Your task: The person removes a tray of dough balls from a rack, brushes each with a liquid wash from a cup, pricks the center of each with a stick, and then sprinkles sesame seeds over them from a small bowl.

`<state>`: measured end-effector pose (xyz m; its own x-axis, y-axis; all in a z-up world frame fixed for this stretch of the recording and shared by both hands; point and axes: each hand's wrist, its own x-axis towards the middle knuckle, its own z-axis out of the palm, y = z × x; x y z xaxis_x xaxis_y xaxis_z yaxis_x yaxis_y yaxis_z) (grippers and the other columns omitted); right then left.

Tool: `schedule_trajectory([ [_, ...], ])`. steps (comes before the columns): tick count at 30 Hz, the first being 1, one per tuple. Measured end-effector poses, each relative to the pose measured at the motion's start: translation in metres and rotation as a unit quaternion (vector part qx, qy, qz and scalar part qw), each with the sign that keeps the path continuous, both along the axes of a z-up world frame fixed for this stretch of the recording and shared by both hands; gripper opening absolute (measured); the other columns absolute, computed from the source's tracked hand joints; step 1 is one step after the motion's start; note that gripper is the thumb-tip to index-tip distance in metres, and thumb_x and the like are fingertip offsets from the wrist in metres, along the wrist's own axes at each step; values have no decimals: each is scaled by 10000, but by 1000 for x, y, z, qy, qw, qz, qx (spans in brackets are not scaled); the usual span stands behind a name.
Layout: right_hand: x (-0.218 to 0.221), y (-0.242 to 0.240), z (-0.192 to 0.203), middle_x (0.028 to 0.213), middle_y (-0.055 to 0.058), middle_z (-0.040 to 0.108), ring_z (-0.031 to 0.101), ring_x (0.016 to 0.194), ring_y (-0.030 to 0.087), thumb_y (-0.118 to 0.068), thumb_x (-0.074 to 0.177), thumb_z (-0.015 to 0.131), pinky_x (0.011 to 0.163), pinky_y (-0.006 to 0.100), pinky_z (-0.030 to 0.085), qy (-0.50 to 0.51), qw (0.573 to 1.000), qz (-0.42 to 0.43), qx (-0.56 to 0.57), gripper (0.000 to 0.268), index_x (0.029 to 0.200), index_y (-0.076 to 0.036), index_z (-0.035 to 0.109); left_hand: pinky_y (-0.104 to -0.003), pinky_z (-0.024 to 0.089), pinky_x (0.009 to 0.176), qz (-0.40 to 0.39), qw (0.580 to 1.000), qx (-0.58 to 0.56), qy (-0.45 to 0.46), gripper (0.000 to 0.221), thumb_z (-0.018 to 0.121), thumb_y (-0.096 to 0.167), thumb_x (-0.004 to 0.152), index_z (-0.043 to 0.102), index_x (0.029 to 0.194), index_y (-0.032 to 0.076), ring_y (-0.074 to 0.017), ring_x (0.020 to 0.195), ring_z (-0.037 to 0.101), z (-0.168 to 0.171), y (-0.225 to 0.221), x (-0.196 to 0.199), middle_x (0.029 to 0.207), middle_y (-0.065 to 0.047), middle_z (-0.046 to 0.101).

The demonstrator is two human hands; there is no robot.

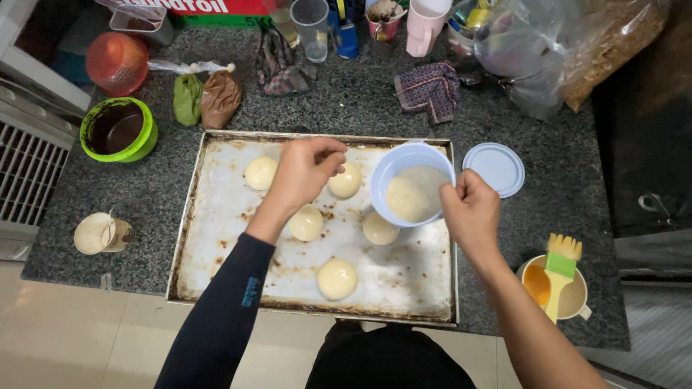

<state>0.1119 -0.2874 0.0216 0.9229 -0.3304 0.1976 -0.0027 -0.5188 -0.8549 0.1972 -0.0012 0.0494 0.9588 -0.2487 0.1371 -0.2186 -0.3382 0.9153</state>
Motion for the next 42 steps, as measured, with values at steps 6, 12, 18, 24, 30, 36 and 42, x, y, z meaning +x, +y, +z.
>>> schedule_trajectory([
  [6, -2, -18, -7, 590, 0, 387, 365, 599, 61, -102, 884, 653, 504, 293, 330, -6, 1000, -20, 5, 319, 677, -40, 418, -482, 562, 779, 50, 960, 237, -144, 138, 675, 65, 848, 782, 926, 25, -407, 813, 711, -26, -8, 18, 878, -224, 730],
  [12, -6, -23, -7, 567, 6, 411, 383, 584, 55, -110, 875, 652, 499, 282, 350, 10, 1000, -24, -2, 312, 672, -45, 424, -512, 552, 769, 54, 950, 279, -130, 180, 652, 48, 830, 800, 933, 57, -430, 805, 699, -40, -15, 28, 864, -234, 719],
  [18, -11, -19, -4, 566, 5, 426, 390, 576, 58, -107, 869, 647, 499, 285, 355, 26, 999, -12, 19, 304, 670, -40, 427, -493, 566, 757, 65, 956, 241, -153, 156, 678, 91, 871, 789, 967, 40, -422, 803, 710, -18, -12, 13, 867, -241, 719],
  [24, -10, 0, -3, 554, -6, 434, 403, 554, 60, -103, 858, 645, 479, 297, 353, 9, 999, 45, 22, 274, 671, -49, 453, -398, 599, 673, -1, 996, 81, -49, 207, 665, 147, 878, 756, 1029, 38, -304, 717, 782, 40, -22, -34, 813, -171, 762],
  [30, -15, 35, 15, 529, 44, 403, 380, 522, 84, -125, 847, 673, 458, 332, 335, 13, 992, 125, -2, 301, 674, -25, 448, -463, 554, 638, -139, 935, 255, -206, 83, 710, 97, 783, 752, 811, 32, -376, 712, 712, 21, -47, -71, 756, -196, 721],
  [36, -22, 60, 25, 518, 64, 420, 389, 492, 110, -131, 831, 666, 450, 345, 347, 8, 985, 169, -22, 276, 674, -21, 466, -464, 565, 630, -167, 871, 419, -196, 84, 674, 48, 762, 730, 700, 62, -367, 734, 720, -21, -43, -91, 739, -189, 700],
  [42, -26, 67, 22, 521, 67, 419, 391, 499, 114, -131, 839, 665, 455, 346, 350, 27, 981, 188, -23, 279, 676, -19, 467, -465, 548, 632, -139, 937, 287, -143, 89, 694, 50, 752, 781, 769, 43, -377, 723, 707, -4, -26, -106, 761, -203, 725],
])
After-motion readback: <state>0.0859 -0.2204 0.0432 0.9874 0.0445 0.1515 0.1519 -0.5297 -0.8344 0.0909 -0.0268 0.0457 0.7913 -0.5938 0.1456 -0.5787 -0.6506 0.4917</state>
